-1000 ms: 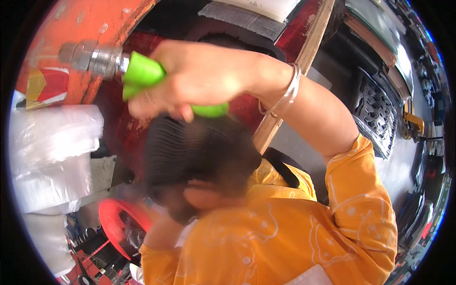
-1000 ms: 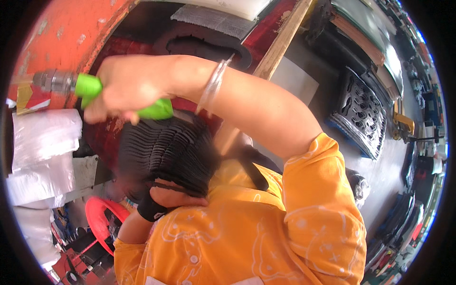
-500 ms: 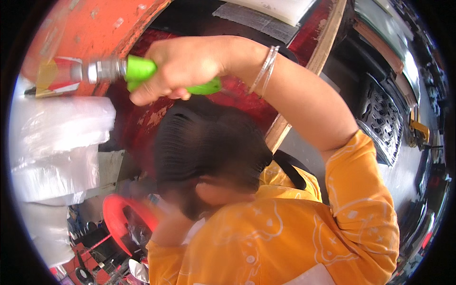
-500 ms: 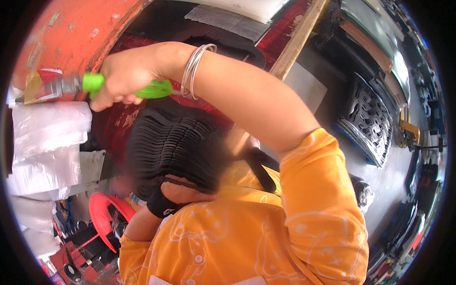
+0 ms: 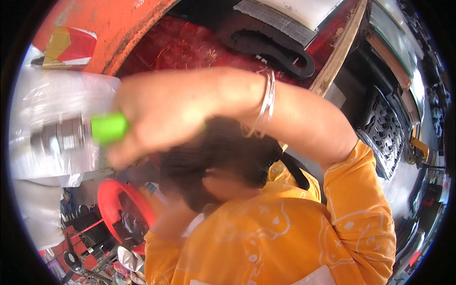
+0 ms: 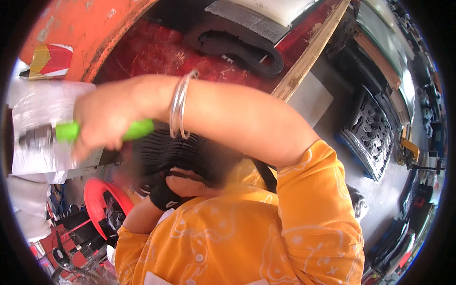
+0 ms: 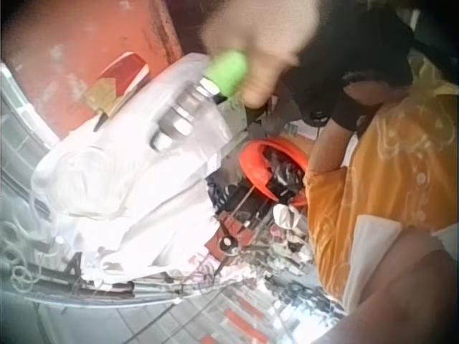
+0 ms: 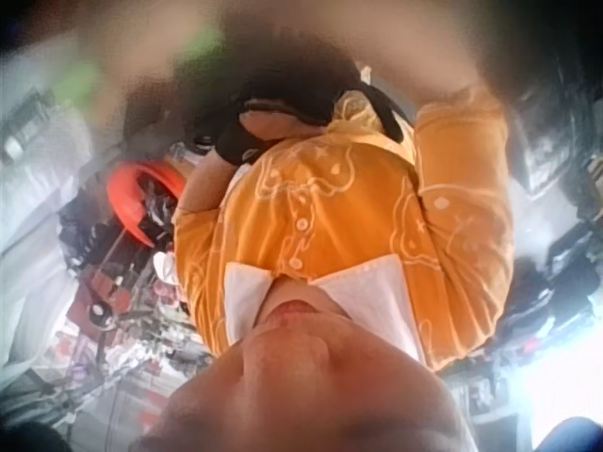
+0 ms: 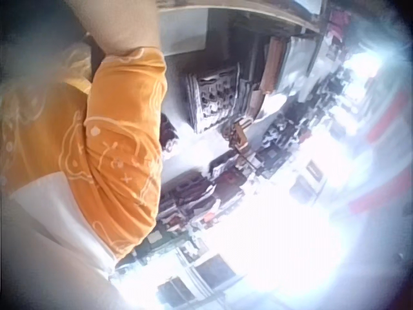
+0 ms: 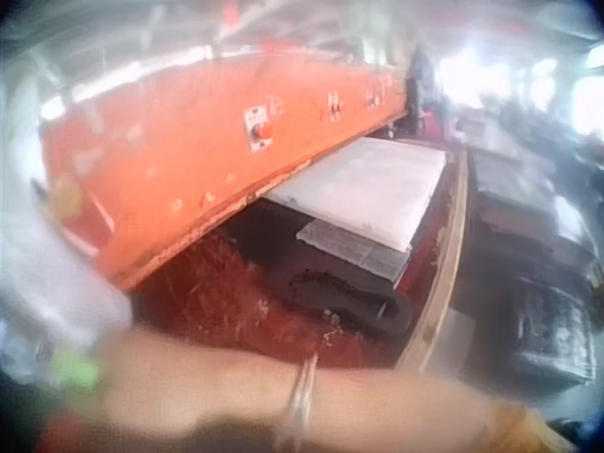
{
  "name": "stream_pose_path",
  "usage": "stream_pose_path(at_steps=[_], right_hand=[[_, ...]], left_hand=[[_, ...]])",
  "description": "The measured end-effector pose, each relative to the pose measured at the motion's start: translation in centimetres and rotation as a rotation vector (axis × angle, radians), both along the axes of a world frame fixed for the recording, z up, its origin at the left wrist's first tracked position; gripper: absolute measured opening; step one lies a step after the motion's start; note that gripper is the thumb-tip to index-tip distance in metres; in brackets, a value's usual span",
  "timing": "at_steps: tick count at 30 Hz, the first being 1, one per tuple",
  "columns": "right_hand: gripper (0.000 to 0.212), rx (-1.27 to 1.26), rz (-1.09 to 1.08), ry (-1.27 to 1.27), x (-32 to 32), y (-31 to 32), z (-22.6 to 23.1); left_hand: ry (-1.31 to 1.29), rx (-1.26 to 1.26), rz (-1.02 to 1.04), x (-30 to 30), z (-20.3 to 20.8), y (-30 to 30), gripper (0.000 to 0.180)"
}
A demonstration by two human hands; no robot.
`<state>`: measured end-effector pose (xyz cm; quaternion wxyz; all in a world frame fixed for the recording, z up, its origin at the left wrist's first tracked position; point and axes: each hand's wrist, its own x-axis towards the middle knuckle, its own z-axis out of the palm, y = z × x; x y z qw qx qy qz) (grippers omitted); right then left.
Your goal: The person repeatedly sprays a green nozzle onto a black rubber car part, wipes it with a cloth, and places it into a plastic bag. This cycle is performed multiple times on similar parts.
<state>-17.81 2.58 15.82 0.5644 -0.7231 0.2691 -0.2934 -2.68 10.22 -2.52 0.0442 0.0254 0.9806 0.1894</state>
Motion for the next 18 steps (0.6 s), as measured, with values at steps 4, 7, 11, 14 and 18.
stream_pose_path(at_steps=[4, 7, 11, 14, 18], right_hand=[[0.035, 0.085, 0.069, -0.018, 0.2, 0.4, 0.7], [0.036, -0.081, -0.065, 0.053, 0.2, 0.9, 0.9], [0.041, -0.089, -0.06, 0.077, 0.6, 1.1, 1.2], [0.042, 0.012, -0.057, 0.096, 1.2, 1.0, 1.3], [0.041, -0.137, -0.045, 0.147, 1.2, 1.1, 1.6]], left_hand=[[-0.143, 0.258, 0.114, -0.5, 0.4, 0.1, 0.045], [-0.213, 0.319, 0.147, -1.0, 1.8, -0.4, 0.046], [-0.185, 0.314, 0.168, -1.2, 2.7, -0.6, 0.047], [-0.132, 0.286, 0.199, -0.9, 2.7, -0.8, 0.048], [-0.128, 0.308, 0.242, -0.3, 3.1, -1.1, 0.049]])
